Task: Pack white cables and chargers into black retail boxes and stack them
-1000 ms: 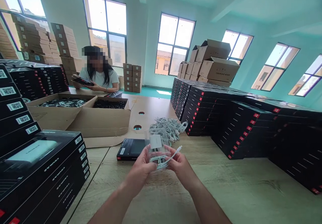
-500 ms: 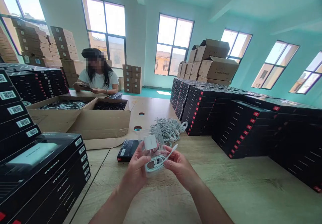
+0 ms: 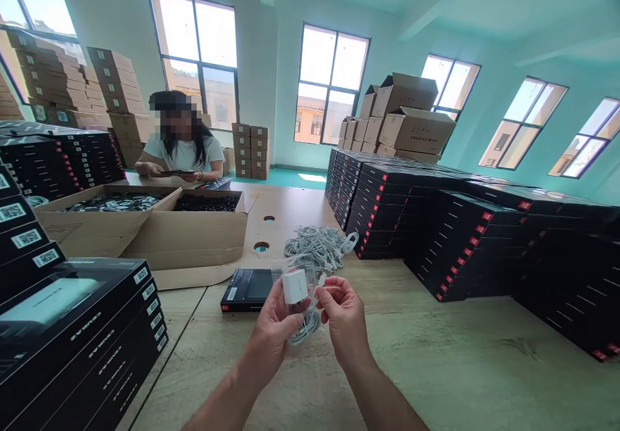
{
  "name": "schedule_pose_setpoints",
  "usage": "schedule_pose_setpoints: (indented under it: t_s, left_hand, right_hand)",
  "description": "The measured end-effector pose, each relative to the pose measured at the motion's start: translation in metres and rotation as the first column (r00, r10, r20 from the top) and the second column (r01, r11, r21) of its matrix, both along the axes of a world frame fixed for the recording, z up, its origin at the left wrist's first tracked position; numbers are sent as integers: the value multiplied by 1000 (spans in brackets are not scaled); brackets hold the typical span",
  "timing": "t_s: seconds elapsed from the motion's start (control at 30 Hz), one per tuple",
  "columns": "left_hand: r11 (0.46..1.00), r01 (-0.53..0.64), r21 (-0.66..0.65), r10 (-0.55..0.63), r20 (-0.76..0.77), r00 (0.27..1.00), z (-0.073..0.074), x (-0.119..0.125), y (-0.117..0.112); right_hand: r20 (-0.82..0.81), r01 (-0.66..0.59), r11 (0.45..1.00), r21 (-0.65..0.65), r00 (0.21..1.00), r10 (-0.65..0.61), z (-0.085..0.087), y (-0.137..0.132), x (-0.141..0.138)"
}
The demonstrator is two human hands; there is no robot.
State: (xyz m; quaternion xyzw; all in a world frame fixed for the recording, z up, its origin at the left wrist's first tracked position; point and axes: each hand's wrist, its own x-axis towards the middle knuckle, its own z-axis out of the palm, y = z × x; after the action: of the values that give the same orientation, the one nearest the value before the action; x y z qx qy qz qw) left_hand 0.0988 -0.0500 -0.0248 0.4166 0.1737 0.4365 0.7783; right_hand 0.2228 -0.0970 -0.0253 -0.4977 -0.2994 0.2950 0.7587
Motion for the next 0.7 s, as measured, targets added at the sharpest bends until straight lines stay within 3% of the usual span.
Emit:
schedule_pose_setpoints:
  t_s: [0.1, 0.23, 0.53, 0.7]
  left_hand:
    - [999, 22, -34, -22, 5, 1000, 2, -1, -2]
    - [997, 52, -55, -52, 6, 999, 7, -2, -4]
    - [994, 63, -90, -58, 60, 997, 0, 0, -2]
    - [993, 94, -66, -90, 54, 994, 1, -4, -3]
  right_hand:
    - [232, 67, 998, 7, 970, -67, 2, -4, -1]
    - [480, 102, 995, 7, 872, -93, 7, -9, 0]
    - [546, 25, 996, -82, 837, 24, 6, -6, 8]
    - [700, 48, 994, -93, 713, 31, 6, -7, 14]
